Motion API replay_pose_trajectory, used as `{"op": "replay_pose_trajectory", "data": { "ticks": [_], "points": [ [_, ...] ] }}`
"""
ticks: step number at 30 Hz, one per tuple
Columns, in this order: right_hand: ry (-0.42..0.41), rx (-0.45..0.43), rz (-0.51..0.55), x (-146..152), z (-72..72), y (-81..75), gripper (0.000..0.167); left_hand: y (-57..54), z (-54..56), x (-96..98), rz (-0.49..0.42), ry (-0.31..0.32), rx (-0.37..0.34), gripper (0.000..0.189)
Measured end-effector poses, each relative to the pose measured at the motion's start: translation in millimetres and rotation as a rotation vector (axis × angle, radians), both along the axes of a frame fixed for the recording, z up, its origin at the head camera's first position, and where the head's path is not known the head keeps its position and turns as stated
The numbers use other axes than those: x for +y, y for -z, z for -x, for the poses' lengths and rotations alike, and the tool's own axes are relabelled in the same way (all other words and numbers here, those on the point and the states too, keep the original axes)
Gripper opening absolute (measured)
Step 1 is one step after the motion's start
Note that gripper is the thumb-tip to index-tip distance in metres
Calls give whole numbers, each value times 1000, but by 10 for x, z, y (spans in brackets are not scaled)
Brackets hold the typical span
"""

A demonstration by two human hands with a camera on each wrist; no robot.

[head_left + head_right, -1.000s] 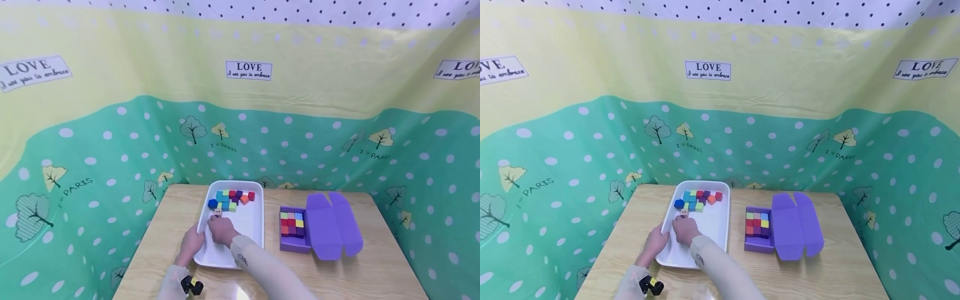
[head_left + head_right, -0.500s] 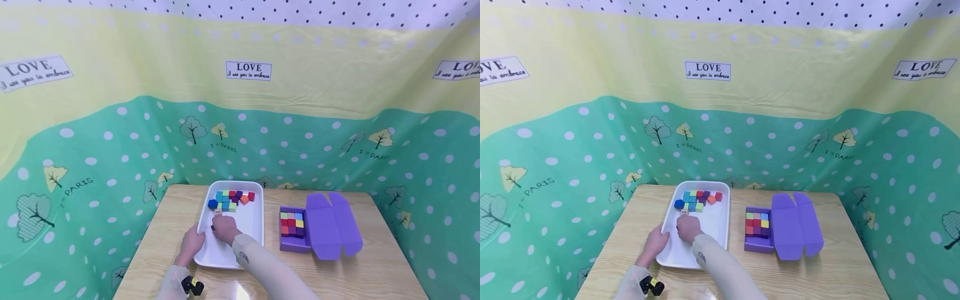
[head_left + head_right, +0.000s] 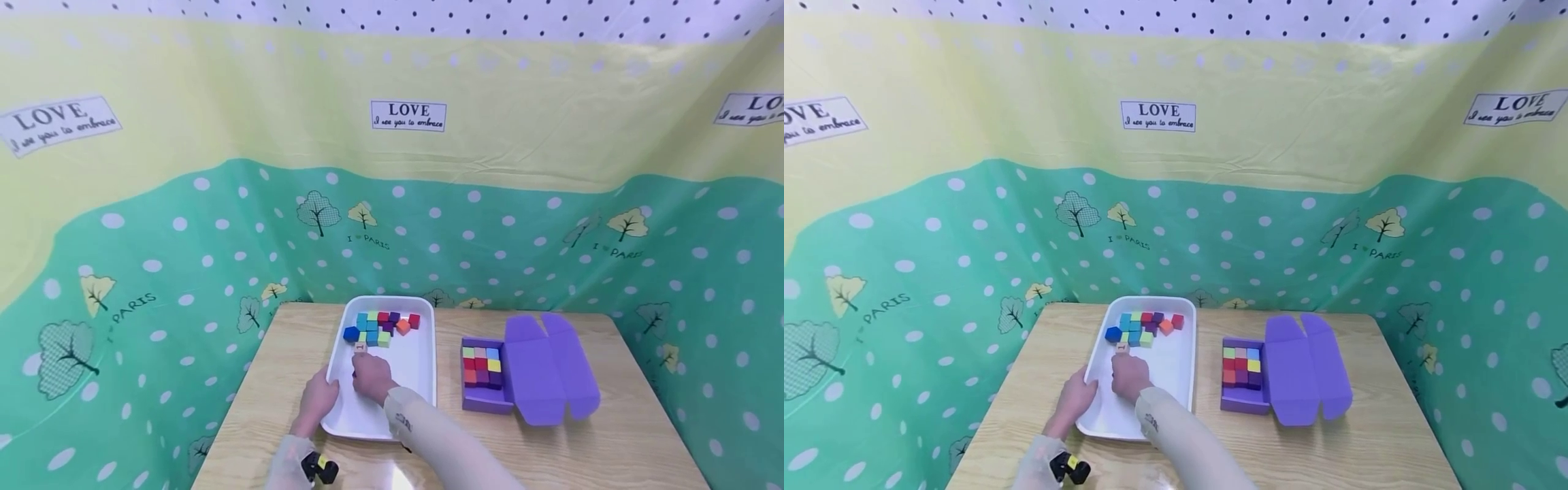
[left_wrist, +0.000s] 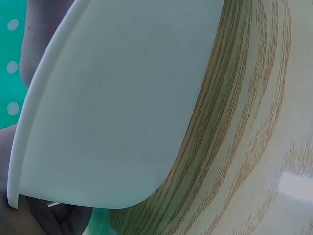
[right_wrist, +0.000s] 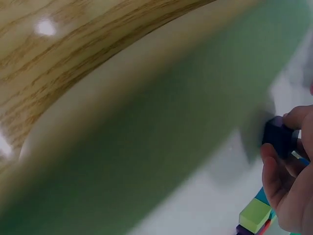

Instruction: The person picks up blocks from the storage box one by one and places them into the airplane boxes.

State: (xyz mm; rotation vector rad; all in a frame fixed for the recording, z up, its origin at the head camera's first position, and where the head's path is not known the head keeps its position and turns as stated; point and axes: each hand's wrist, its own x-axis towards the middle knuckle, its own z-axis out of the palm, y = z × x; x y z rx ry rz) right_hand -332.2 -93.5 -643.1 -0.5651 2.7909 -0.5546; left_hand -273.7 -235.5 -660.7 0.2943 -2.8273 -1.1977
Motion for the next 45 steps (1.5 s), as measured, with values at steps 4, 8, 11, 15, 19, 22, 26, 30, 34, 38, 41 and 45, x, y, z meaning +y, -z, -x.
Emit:
{"op": "replay_pose_trajectory", "data": {
  "ticks": [4, 8, 11, 15, 19, 22, 26, 30, 34, 38, 41, 45],
  "points": [
    [6, -77, 97, 104, -25, -94, 22, -53, -21, -1, 5, 0, -3, 40],
    [-13, -91, 198, 307, -51, -233, 19, -61, -27, -9, 14, -3, -25, 42],
    [-41, -65, 240, 498, -59, -315, 20, -47, -41, -10, 5, -12, -58, 44],
    [-81, -23, 250, 799, -106, -456, 30, -18, -63, -2, 1, -20, -100, 46],
    [-98, -13, 239, 1131, -170, -631, 35, 1, -59, 9, 4, -15, -105, 47],
    [-96, -2, 216, 1383, -186, -726, 36, 3, -27, 13, -3, -15, -107, 46],
    [-91, 48, 188, 1707, -164, -766, 38, -5, 19, 9, -9, -11, -126, 47],
    [-96, 134, 189, 1993, -137, -808, 32, -44, 51, 1, -15, -13, -131, 48],
    [-70, 160, 190, 2246, -146, -875, 26, -78, 67, -3, -24, -3, -122, 48],
    [-66, 164, 167, 2467, -183, -875, 23, -70, 52, -6, -18, 10, -120, 49],
    [-72, 187, 141, 2590, -205, -833, 25, -60, 42, -3, -14, 16, -115, 48],
    [-58, 177, 131, 2667, -231, -780, 27, -53, 43, -2, -26, 12, -123, 48]
  ]
}}
